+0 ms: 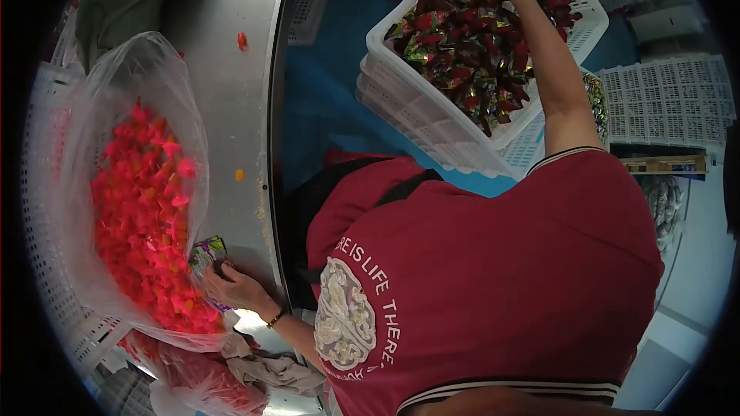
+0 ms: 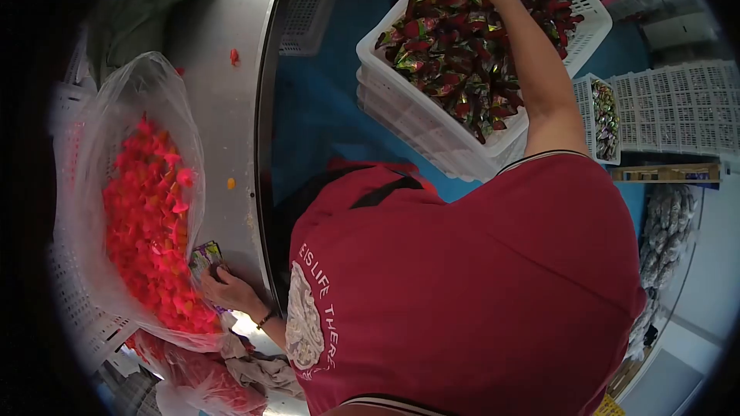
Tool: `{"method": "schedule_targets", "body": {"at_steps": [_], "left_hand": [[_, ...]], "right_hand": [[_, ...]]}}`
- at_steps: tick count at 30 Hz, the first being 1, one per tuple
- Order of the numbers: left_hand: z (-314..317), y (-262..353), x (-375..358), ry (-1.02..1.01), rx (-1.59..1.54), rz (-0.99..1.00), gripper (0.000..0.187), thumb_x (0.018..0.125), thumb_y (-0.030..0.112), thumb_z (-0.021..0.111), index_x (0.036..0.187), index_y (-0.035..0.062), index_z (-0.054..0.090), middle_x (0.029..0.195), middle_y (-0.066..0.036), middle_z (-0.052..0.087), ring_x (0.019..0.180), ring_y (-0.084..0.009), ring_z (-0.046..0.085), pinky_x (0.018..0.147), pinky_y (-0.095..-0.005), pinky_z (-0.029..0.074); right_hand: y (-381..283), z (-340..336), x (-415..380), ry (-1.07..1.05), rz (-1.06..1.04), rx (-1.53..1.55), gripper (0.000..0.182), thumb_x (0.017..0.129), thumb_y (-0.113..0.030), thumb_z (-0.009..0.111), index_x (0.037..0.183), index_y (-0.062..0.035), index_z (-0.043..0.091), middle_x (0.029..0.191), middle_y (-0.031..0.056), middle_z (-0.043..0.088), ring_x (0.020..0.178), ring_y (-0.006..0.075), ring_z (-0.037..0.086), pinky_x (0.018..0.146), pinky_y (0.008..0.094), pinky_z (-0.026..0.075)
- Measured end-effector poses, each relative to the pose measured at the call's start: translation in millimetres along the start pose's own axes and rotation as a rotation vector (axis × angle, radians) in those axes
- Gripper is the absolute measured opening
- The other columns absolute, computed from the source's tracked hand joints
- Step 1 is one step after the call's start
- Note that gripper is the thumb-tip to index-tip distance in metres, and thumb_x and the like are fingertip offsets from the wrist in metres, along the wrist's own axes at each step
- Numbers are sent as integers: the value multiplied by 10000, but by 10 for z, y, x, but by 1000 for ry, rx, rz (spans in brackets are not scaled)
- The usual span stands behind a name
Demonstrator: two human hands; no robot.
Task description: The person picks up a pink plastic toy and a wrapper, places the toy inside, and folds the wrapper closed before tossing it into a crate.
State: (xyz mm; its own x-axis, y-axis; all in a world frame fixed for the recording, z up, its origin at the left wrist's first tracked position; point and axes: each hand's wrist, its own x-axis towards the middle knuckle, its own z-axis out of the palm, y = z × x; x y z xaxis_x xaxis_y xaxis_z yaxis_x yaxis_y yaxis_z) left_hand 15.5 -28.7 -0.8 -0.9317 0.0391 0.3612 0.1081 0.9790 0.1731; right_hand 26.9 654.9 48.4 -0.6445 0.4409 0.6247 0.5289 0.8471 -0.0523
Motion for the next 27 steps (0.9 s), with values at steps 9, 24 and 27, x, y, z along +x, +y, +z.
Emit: {"method": "schedule_targets", "body": {"at_steps": [9,24,27], "left_hand": [[-10,69,9,71,-9,45,250,853,128,598,1056,-18,611,1066,-169,627,1013,-360,550,898,-442,411],[-11,170,207,5,109,-103,178,765,122,692,896,52,594,928,-94,599,888,-295,566,762,-367,493],[-15,198,241,39,77,-122,159,778,131,687,897,66,605,926,-82,600,888,-284,568,746,-371,500]], "right_hand": [[1027,385,-240,-445,424,-233,277,874,-285,509,1002,-119,690,1068,183,660,1022,364,623,842,521,499],[-3490,-258,-687,-253,-820,737,195,847,-211,648,904,-27,675,878,111,678,842,273,646,877,384,437],[-4346,-588,-854,-636,-779,624,223,846,-253,640,872,-34,676,853,118,682,829,287,641,876,404,426]]}}
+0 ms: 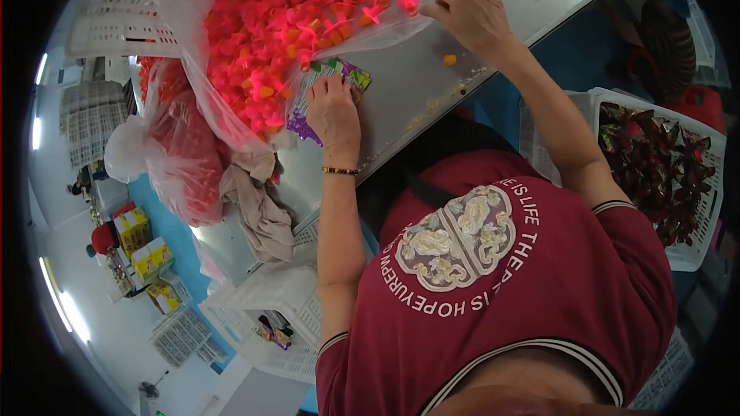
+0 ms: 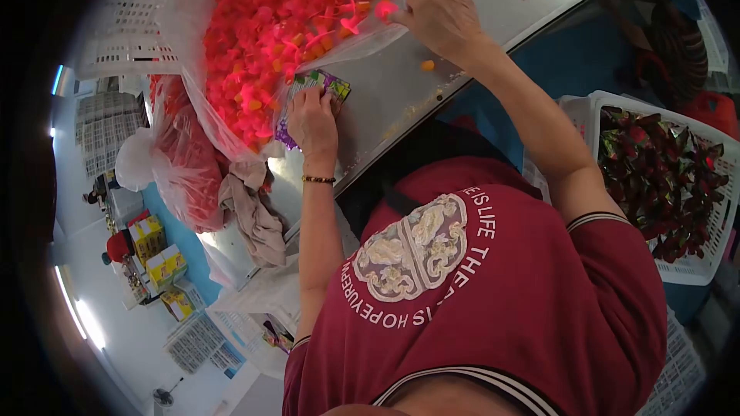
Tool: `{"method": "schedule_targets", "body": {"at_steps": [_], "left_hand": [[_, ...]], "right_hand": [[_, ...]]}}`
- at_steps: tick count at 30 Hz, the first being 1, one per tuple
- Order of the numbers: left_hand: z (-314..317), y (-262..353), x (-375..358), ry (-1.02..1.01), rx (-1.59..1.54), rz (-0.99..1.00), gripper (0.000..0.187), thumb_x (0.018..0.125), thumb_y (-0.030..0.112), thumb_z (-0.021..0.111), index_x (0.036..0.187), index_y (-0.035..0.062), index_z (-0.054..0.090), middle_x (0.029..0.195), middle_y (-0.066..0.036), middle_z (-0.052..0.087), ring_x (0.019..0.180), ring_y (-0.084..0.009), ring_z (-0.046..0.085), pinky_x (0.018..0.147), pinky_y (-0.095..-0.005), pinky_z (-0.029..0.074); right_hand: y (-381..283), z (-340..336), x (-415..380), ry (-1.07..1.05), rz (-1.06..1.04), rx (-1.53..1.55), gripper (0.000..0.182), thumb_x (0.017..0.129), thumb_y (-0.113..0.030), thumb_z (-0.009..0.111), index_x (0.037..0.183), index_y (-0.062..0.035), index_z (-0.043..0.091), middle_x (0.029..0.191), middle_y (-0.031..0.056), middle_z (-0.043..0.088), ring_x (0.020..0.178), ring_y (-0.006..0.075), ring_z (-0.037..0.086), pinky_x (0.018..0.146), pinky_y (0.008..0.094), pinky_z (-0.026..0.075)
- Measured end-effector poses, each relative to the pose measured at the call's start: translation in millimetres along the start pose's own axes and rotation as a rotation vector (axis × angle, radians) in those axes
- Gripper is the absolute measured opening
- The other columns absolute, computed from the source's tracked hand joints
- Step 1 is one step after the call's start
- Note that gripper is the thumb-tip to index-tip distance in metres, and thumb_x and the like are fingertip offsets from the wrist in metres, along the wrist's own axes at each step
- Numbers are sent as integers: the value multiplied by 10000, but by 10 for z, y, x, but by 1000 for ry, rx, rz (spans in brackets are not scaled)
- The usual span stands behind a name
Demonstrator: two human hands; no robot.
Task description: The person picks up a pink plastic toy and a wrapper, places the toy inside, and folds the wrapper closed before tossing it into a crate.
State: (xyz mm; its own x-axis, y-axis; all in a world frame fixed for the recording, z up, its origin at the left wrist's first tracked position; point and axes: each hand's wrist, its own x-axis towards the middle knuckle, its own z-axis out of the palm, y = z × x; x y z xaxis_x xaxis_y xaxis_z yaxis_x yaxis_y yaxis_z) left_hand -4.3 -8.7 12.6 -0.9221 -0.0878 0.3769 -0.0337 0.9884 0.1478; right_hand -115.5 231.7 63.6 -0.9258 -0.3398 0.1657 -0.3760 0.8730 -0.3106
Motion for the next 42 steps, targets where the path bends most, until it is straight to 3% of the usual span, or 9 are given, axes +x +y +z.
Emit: {"method": "schedule_targets", "body": {"at_steps": [5,10,12,18,22,27,33,39,42], "left_hand": [[71,-28,-22,46,-9,-7,148,779,140,690,892,75,620,909,-73,595,886,-281,577,713,-381,517],[55,-11,50,15,-7,-35,162,769,137,702,887,66,615,924,-82,588,882,-283,583,695,-377,524],[57,-4,62,4,-33,-45,166,765,134,705,884,63,614,931,-87,585,878,-284,584,687,-375,526],[84,-15,118,-28,-36,-51,122,785,163,696,848,85,626,872,-89,580,833,-298,596,669,-408,489],[120,-30,124,-1,-30,-50,98,799,143,677,842,74,622,872,-100,578,813,-309,599,660,-413,487],[49,12,129,-15,-28,-50,98,779,93,644,837,30,595,887,-112,576,841,-292,608,628,-395,527],[3,89,163,-55,59,-45,121,786,116,654,846,25,600,891,-115,582,844,-287,613,637,-385,534],[74,11,181,-96,97,-6,120,815,124,628,844,16,585,891,-117,584,836,-280,618,630,-378,537],[74,24,174,-86,109,-19,100,837,117,601,848,21,575,884,-120,579,820,-298,613,650,-392,525]], "right_hand": [[-62,590,340,15,3,-84,228,849,-260,623,863,-38,670,844,150,676,808,318,626,864,442,414],[65,633,254,41,-28,-73,199,836,-235,632,906,-52,664,832,145,663,857,310,619,880,446,404],[102,705,234,268,-149,-91,175,819,-206,652,915,-59,649,829,118,652,883,298,612,889,427,405],[-48,615,144,193,-184,146,108,835,-151,642,870,-52,619,852,100,649,897,285,608,898,410,413],[-43,635,130,184,-211,153,103,853,-141,619,899,-51,635,865,104,654,915,277,612,912,413,412],[-55,549,140,4,-115,-2,155,862,-145,599,968,-49,658,894,112,661,929,278,611,936,417,407],[-257,438,61,160,-214,249,169,848,-136,615,989,-51,651,899,117,657,922,277,609,914,399,412],[-341,548,-7,146,-315,288,211,830,-122,626,1028,-49,644,903,118,657,909,281,610,893,388,415],[-438,526,-54,98,-244,363,218,825,-111,624,1030,-39,642,928,120,665,913,286,613,899,383,413]]}}
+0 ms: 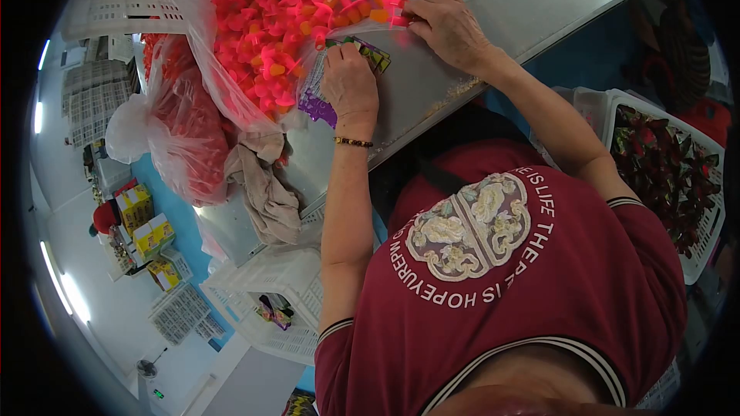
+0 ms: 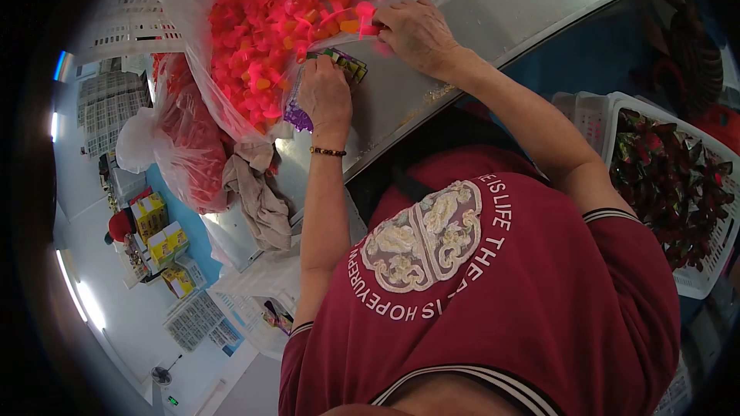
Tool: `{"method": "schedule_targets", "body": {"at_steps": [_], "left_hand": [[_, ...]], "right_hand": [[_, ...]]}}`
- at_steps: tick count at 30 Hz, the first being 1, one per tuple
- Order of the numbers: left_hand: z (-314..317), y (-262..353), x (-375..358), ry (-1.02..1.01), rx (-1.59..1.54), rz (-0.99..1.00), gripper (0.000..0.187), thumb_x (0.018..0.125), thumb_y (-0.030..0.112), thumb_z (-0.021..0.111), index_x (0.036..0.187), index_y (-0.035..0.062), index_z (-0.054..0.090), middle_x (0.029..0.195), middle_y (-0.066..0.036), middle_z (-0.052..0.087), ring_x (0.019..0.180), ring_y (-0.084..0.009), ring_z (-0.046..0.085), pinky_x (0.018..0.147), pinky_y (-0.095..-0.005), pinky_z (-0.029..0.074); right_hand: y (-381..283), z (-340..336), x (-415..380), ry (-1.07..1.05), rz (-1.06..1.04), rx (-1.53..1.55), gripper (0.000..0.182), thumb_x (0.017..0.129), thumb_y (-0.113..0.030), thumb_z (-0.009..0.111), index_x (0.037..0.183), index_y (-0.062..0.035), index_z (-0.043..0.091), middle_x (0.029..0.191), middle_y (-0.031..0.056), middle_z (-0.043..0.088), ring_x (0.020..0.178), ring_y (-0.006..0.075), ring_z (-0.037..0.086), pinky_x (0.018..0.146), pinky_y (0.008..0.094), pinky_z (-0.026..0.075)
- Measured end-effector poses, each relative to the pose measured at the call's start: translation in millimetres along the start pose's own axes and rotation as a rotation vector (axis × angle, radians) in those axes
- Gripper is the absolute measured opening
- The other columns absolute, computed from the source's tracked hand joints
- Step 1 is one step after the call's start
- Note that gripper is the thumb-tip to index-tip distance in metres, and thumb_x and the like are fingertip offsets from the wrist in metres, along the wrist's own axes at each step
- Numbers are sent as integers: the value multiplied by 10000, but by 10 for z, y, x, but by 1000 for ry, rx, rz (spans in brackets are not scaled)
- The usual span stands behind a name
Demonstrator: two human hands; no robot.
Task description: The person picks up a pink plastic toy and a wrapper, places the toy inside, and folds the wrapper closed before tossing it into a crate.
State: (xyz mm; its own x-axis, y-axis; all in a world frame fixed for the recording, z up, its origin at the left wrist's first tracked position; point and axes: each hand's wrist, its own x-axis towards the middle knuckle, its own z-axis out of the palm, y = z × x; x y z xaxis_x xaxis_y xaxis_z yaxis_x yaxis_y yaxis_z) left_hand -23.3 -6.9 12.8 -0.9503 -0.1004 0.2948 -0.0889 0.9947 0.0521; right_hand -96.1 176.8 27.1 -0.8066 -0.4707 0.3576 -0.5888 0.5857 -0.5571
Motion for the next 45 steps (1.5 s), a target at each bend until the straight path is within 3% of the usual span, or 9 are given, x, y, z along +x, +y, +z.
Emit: {"method": "schedule_targets", "body": {"at_steps": [5,10,18,20,25,30,36,42,45], "left_hand": [[3,-19,-134,192,-394,-239,54,856,84,580,870,33,567,870,-133,588,804,-345,589,685,-423,474],[37,-61,-161,221,-457,-252,50,855,74,582,878,30,575,859,-130,610,800,-339,594,675,-422,470],[83,-109,-127,161,-558,-337,58,844,82,591,848,24,586,826,-133,614,800,-335,592,687,-422,466],[115,-96,-114,190,-463,-210,58,829,76,599,844,20,591,830,-134,615,817,-328,586,708,-419,462],[126,-49,-125,205,-485,-237,53,819,67,600,829,16,586,839,-131,610,834,-320,577,728,-413,461],[133,-54,-122,202,-517,-266,56,812,64,604,818,13,582,852,-124,603,827,-320,576,723,-410,462],[123,-52,-113,195,-480,-245,64,797,50,612,814,-4,584,895,-132,601,828,-325,583,721,-406,469],[167,-64,-131,241,-519,-231,68,788,40,607,829,-12,592,917,-130,600,837,-326,586,728,-407,470],[151,-47,-112,292,-550,-242,76,806,70,607,793,-5,602,860,-146,608,794,-338,589,707,-413,459]], "right_hand": [[-112,179,32,9,60,233,219,804,-113,643,1004,-25,645,911,139,669,881,299,622,834,376,454],[-262,437,75,0,114,469,197,784,-114,660,953,-13,642,842,146,659,825,316,620,752,379,484],[-180,505,40,-4,-64,14,209,770,-111,675,969,-65,628,852,93,647,891,272,596,874,382,394],[-191,493,61,39,-40,81,196,771,-117,677,953,-67,629,853,88,643,898,269,593,874,382,394],[-209,533,53,15,-20,105,174,771,-134,678,929,-76,634,869,73,640,916,250,586,871,380,394],[-174,486,97,-65,-37,-163,162,776,-152,669,918,-81,636,891,72,645,946,249,577,871,377,392],[-232,528,78,39,11,95,175,769,-138,664,925,-75,619,916,79,643,960,258,566,870,387,392],[-164,542,70,-46,-73,-166,162,773,-127,655,919,-75,609,917,85,640,950,275,566,864,384,391],[-178,464,89,-14,-34,-77,153,770,-123,658,906,-77,603,904,86,633,949,277,566,865,385,391]]}}
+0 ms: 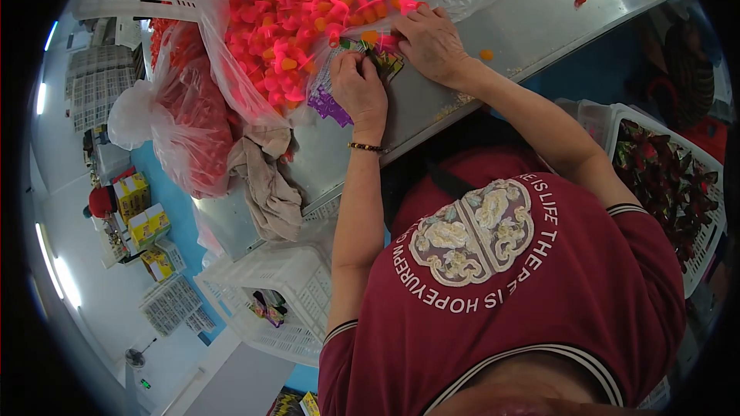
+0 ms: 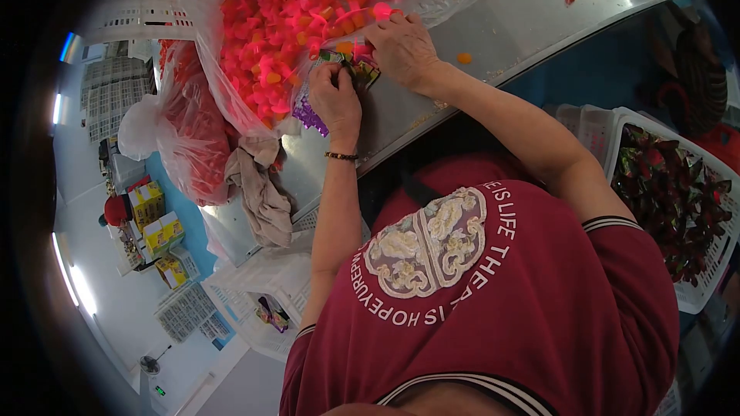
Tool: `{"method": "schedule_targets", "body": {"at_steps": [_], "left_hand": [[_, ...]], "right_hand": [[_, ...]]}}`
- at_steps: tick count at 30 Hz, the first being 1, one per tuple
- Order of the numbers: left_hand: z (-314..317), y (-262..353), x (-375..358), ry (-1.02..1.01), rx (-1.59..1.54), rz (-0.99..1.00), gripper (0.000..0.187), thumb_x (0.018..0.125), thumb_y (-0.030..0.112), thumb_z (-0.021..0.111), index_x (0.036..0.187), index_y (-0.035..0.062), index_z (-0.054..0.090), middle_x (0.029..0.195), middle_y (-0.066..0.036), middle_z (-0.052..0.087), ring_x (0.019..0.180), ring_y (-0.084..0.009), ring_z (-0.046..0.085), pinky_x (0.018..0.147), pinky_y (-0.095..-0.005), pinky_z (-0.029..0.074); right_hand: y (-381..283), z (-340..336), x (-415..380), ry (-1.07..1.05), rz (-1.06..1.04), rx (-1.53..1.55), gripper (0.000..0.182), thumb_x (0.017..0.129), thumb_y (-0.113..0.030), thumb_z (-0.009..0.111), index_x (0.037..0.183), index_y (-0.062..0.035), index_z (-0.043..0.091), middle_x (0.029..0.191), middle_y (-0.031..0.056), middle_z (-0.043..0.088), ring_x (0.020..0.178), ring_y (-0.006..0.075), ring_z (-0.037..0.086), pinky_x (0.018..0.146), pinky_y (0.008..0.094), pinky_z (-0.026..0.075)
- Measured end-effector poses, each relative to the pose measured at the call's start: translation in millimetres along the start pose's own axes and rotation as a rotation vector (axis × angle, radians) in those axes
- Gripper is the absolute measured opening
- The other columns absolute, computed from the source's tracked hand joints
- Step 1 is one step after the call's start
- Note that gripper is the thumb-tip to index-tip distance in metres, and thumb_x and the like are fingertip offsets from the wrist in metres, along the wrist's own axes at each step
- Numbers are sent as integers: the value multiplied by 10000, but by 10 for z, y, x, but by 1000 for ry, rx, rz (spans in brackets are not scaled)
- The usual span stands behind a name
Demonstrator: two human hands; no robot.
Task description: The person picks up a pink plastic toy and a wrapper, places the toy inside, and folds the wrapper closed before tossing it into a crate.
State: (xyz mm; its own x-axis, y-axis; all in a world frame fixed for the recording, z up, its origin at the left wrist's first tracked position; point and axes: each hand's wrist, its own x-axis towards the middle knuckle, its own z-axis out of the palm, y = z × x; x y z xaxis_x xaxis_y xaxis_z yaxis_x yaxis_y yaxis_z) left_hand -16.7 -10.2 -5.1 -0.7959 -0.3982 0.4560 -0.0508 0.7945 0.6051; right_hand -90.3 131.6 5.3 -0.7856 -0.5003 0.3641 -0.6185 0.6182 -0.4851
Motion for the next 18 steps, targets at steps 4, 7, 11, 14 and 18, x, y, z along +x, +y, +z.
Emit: {"method": "schedule_targets", "body": {"at_steps": [4,7,11,14,18], "left_hand": [[-22,26,7,-52,45,-40,77,801,70,616,792,-6,602,891,-146,621,819,-333,599,730,-405,468],[-22,14,-9,-49,21,-41,65,792,50,617,794,-12,597,911,-138,618,834,-325,597,738,-398,472],[-35,11,-5,-46,-31,-36,55,784,25,618,791,-23,592,903,-134,613,837,-321,594,743,-395,474],[-41,9,1,-35,-32,-47,54,781,20,619,792,-28,595,893,-140,617,830,-323,597,747,-396,475],[-58,2,3,-34,-25,10,54,782,18,616,791,-31,594,902,-142,622,830,-323,598,747,-397,475]], "right_hand": [[-57,37,14,15,40,166,146,773,-126,660,898,-79,601,889,85,627,945,271,565,860,386,391],[-41,115,-8,-17,44,78,134,779,-121,653,896,-76,607,896,83,632,944,267,567,854,384,390],[-11,18,-13,-30,-27,-111,140,775,-116,646,901,-72,607,892,84,634,942,263,567,850,381,389],[14,-17,-1,-64,-70,-163,151,767,-114,649,906,-72,605,879,81,636,942,258,567,845,379,388],[-6,26,-8,92,-26,35,148,762,-107,652,900,-77,608,852,73,632,941,248,568,842,380,387]]}}
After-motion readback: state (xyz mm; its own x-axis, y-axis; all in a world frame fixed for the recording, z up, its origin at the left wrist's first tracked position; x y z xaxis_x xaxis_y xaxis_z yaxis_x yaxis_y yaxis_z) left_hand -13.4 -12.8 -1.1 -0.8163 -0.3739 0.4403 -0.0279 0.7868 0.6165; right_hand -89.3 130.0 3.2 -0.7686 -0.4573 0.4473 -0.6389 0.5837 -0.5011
